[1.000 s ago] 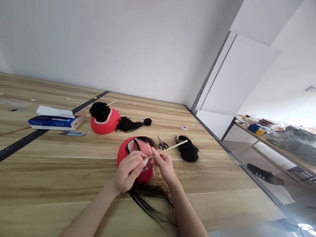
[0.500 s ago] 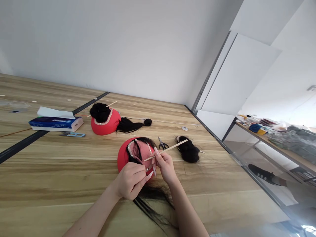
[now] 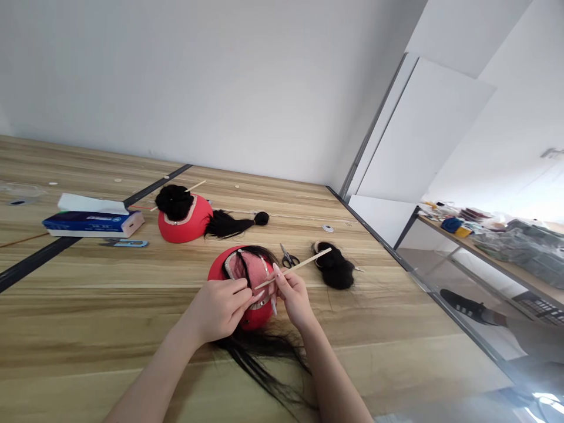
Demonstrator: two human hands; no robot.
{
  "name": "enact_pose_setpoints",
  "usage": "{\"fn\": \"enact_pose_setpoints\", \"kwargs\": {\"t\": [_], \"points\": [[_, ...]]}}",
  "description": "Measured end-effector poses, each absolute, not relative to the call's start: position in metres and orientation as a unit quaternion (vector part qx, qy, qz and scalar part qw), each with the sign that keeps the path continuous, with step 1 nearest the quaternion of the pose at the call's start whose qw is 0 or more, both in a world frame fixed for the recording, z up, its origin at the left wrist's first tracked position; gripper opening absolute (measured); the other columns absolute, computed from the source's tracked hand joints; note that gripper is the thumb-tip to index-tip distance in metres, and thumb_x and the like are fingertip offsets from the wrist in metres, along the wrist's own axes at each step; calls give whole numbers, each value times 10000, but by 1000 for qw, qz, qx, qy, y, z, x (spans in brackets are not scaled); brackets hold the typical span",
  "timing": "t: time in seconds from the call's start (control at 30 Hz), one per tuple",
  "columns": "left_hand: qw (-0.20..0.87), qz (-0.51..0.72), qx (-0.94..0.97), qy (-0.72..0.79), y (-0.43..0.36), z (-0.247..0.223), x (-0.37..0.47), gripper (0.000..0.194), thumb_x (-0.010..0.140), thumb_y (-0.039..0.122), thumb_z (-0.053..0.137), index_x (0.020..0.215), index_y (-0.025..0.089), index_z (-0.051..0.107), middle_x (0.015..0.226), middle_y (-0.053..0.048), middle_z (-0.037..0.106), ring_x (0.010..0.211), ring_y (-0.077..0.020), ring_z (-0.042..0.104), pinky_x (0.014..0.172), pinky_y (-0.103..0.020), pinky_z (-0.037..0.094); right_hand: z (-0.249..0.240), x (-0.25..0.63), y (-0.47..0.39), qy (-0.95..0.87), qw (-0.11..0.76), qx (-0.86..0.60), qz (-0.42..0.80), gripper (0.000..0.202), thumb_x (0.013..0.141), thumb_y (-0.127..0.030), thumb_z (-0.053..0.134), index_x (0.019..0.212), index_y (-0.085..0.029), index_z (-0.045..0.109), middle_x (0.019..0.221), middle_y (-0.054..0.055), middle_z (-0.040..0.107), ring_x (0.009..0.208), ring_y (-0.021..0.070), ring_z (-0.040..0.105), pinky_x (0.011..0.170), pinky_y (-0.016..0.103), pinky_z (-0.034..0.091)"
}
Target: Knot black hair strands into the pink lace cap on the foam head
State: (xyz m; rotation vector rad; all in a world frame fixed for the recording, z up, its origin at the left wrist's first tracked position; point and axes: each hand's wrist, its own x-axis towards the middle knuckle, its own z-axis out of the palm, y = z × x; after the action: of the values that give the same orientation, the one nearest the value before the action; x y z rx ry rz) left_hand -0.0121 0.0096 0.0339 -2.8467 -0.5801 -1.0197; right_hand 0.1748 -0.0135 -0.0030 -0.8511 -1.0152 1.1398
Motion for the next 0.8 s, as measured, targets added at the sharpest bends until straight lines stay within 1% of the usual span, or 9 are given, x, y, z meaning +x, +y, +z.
{"fn": "enact_pose_setpoints", "kwargs": {"t": [0.13, 0.23, 0.33, 0.5, 0.6, 0.8], "points": [[108, -293, -927, -210, 5, 35, -8, 303, 941, 155, 407, 682, 190, 561, 659, -19, 560, 560, -151, 500, 511, -311, 276, -4, 175, -13, -443, 648, -365, 501, 374, 784, -539, 698, 740, -168, 689, 540, -28, 579, 392, 85, 476, 362, 208, 402], [140, -282, -919, -237, 2, 32, -5, 267, 942, 172, 420, 742, 195, 596, 684, -26, 581, 563, -168, 514, 503, -313, 273, -6, 175, -12, -433, 648, -371, 505, 389, 773, -547, 707, 731, -161, 687, 532, -30, 570, 402, 83, 490, 375, 198, 403], [148, -268, -914, -266, 1, 27, -2, 219, 915, 149, 448, 781, 199, 614, 714, -30, 598, 563, -179, 534, 493, -306, 278, -7, 175, -11, -420, 642, -375, 521, 414, 766, -571, 701, 725, -160, 671, 512, -33, 562, 392, 84, 494, 365, 193, 395], [163, -250, -904, -305, -4, 25, 3, 186, 858, 107, 482, 762, 200, 611, 712, -33, 596, 536, -208, 557, 475, -315, 298, -9, 175, -9, -390, 643, -351, 559, 410, 771, -567, 700, 724, -161, 666, 501, -38, 561, 356, 81, 485, 305, 179, 365], [166, -238, -900, -326, -8, 27, 6, 176, 851, 103, 495, 755, 199, 607, 704, -33, 599, 538, -218, 577, 469, -315, 313, -11, 174, -8, -369, 651, -335, 572, 403, 759, -557, 720, 718, -160, 667, 500, -40, 567, 329, 73, 469, 274, 173, 339], [124, -172, -900, -381, -18, 34, 11, 196, 890, 95, 473, 804, 192, 621, 757, -35, 635, 658, -231, 639, 525, -306, 406, -11, 174, -8, -344, 656, -333, 584, 403, 728, -550, 746, 715, -156, 663, 485, -56, 551, 272, 53, 405, 228, 164, 285]]}}
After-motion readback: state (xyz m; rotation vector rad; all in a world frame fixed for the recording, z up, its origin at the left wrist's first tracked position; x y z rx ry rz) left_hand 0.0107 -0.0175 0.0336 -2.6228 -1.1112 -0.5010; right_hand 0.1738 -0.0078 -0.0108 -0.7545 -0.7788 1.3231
